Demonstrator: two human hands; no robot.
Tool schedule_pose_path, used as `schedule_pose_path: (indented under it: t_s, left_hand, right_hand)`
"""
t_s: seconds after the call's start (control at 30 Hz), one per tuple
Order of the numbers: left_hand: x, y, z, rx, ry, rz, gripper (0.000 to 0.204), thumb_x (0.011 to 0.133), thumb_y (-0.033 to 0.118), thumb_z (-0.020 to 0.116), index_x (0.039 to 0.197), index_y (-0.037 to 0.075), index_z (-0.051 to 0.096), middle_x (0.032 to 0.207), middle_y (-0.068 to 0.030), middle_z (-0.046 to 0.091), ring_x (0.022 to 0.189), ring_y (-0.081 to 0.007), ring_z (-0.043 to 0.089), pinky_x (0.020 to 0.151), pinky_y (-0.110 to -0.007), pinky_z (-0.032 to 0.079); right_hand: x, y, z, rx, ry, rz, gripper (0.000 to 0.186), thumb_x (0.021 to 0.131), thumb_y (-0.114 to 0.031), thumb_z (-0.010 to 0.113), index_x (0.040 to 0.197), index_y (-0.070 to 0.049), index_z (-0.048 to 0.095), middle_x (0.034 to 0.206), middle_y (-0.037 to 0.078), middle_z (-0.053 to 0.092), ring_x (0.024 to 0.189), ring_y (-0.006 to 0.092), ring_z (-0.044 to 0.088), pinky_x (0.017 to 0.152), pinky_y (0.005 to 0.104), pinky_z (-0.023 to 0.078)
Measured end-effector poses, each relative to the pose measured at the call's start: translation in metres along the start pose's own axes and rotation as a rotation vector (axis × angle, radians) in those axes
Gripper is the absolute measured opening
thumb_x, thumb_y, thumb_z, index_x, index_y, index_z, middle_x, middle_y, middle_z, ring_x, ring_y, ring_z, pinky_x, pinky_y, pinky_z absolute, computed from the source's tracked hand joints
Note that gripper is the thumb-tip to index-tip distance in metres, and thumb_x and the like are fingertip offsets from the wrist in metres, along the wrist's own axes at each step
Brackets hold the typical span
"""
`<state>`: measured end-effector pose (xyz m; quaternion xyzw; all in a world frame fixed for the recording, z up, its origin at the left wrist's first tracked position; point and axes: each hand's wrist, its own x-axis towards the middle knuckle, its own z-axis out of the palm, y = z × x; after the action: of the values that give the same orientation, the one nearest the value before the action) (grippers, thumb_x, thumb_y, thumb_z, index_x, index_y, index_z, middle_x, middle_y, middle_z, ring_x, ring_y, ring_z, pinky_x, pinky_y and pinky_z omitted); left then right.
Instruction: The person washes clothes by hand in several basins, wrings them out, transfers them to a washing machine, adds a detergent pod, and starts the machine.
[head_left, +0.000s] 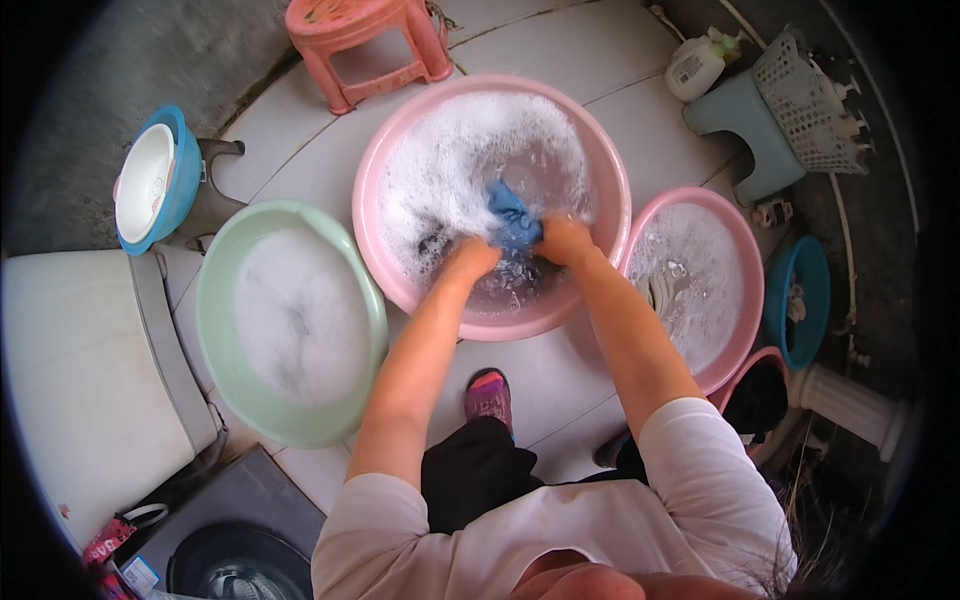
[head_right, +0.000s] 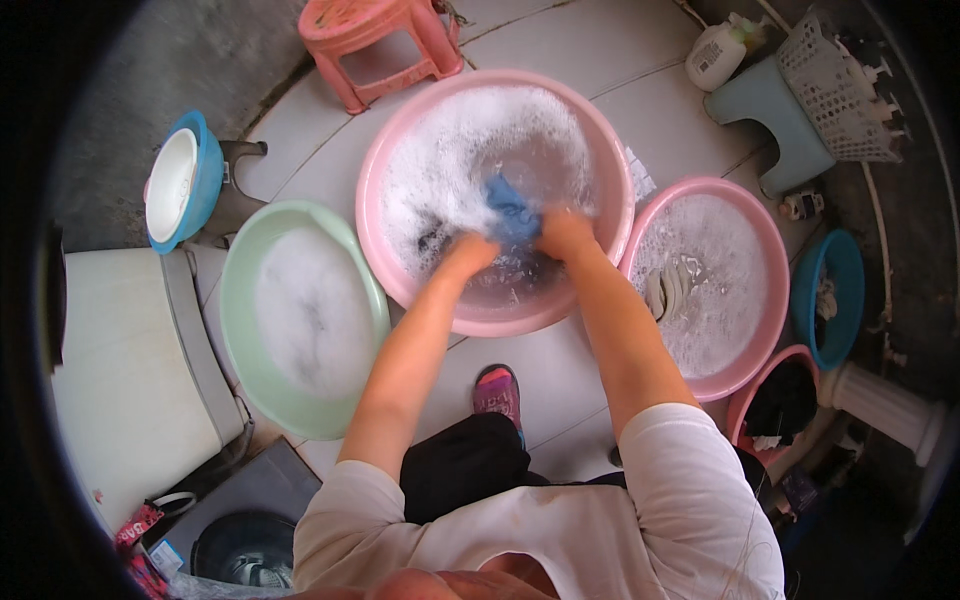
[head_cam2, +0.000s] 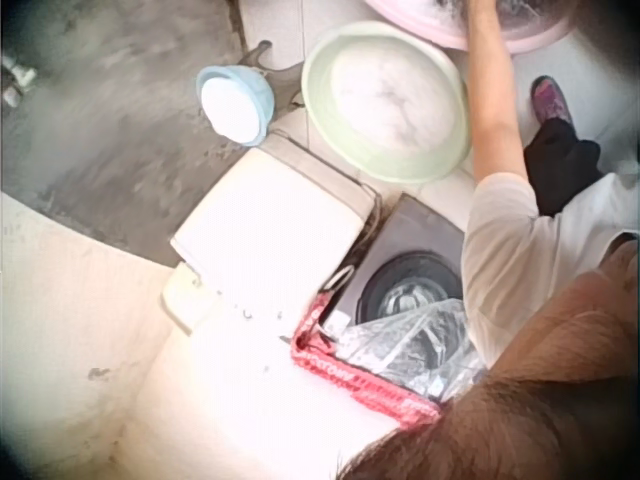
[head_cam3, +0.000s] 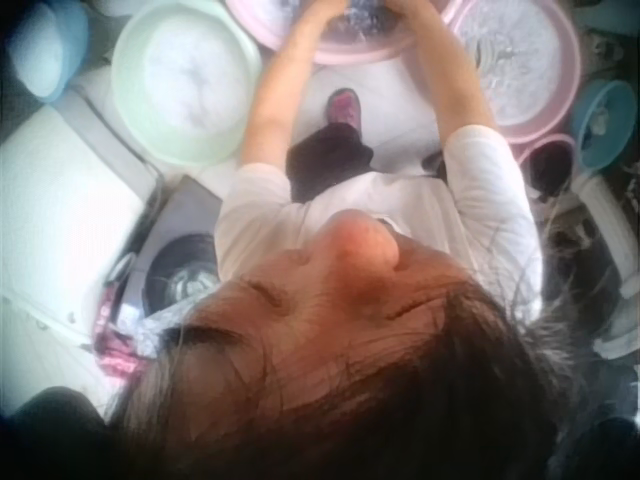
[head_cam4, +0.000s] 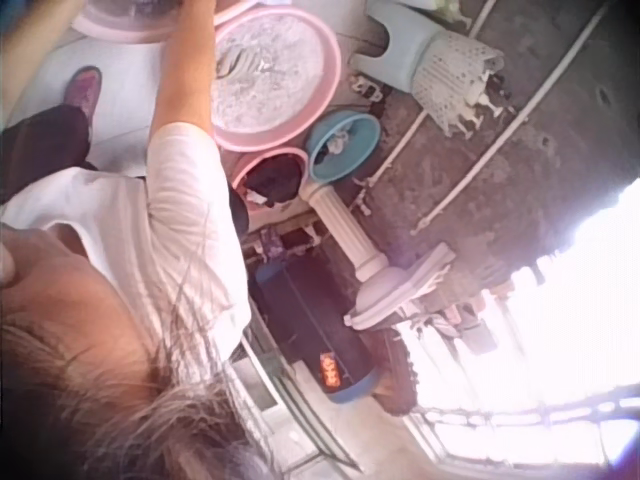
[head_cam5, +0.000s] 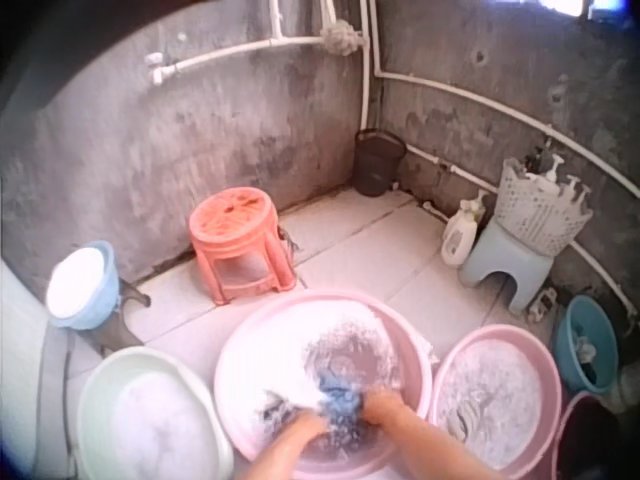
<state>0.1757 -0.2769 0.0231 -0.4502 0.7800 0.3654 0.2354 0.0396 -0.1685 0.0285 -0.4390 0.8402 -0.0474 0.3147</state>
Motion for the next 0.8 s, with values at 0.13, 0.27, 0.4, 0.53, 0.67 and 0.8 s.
schedule_pose_path:
  t_s: [0.13, 0.27, 0.4, 0.53, 0.67, 0.8]
  left_hand:
    - [-0.035, 0.007, -0.004, -0.609, -0.065, -0.209, 0.067, 0.077, 0.043, 0.048, 0.127, 0.001, 0.033, 0.120, -0.0172, 0.046, 0.100, -0.0369, 0.050, 0.082, -0.044, 0.044]
    - [-0.051, 0.006, -0.019, -1.279, -0.262, -0.193, 0.070, 0.077, 0.053, 0.047, 0.129, 0.009, 0.030, 0.130, -0.0109, 0.032, 0.109, -0.0367, 0.039, 0.078, -0.060, 0.039]
    - [-0.066, 0.015, -0.032, -0.945, 0.004, 0.825, 0.052, 0.081, 0.043, 0.049, 0.117, 0.005, 0.041, 0.110, -0.0074, 0.051, 0.091, -0.0200, 0.053, 0.080, -0.035, 0.047]
    - [-0.072, 0.021, -0.042, -1.500, -0.101, 0.629, 0.042, 0.084, 0.037, 0.042, 0.104, 0.000, 0.047, 0.102, -0.0084, 0.054, 0.087, -0.0184, 0.056, 0.077, -0.030, 0.048]
    - [-0.067, 0.015, -0.040, -2.032, -0.268, 0.401, 0.053, 0.082, 0.038, 0.034, 0.119, 0.002, 0.043, 0.114, -0.0126, 0.050, 0.106, -0.0258, 0.048, 0.092, -0.039, 0.038]
    - [-0.077, 0.030, -0.047, -1.805, -0.235, 0.373, 0.055, 0.081, 0.040, 0.032, 0.121, 0.003, 0.042, 0.121, -0.0129, 0.046, 0.112, -0.0265, 0.044, 0.095, -0.041, 0.035]
  right_hand:
    - [-0.015, 0.010, -0.024, 0.273, 0.287, -0.228, 0.050, 0.054, -0.014, 0.074, 0.101, -0.004, 0.056, 0.100, 0.013, 0.054, 0.096, 0.0295, 0.051, 0.084, 0.0351, 0.040]
    - [-0.043, -0.034, -0.056, 0.704, 0.308, -0.413, 0.043, 0.054, -0.010, 0.074, 0.094, -0.004, 0.057, 0.095, 0.010, 0.053, 0.088, 0.0241, 0.052, 0.080, 0.0314, 0.041]
    - [-0.076, -0.084, -0.077, 0.694, 0.459, -0.760, 0.036, 0.055, -0.014, 0.075, 0.085, -0.006, 0.057, 0.098, 0.009, 0.052, 0.090, 0.0244, 0.051, 0.081, 0.0323, 0.040]
    - [-0.089, -0.101, -0.077, 0.797, 0.249, -0.753, 0.036, 0.055, -0.013, 0.072, 0.087, -0.005, 0.057, 0.094, 0.009, 0.055, 0.094, 0.0254, 0.050, 0.083, 0.0331, 0.039]
    - [-0.076, -0.073, -0.082, 1.462, 0.064, -0.273, 0.058, 0.061, -0.019, 0.074, 0.109, 0.000, 0.049, 0.104, 0.012, 0.053, 0.093, 0.0195, 0.054, 0.084, 0.0319, 0.042]
    - [-0.055, -0.049, -0.062, 1.785, 0.122, -0.220, 0.063, 0.063, -0.019, 0.072, 0.115, 0.002, 0.043, 0.108, 0.014, 0.052, 0.096, 0.0222, 0.053, 0.085, 0.0332, 0.043]
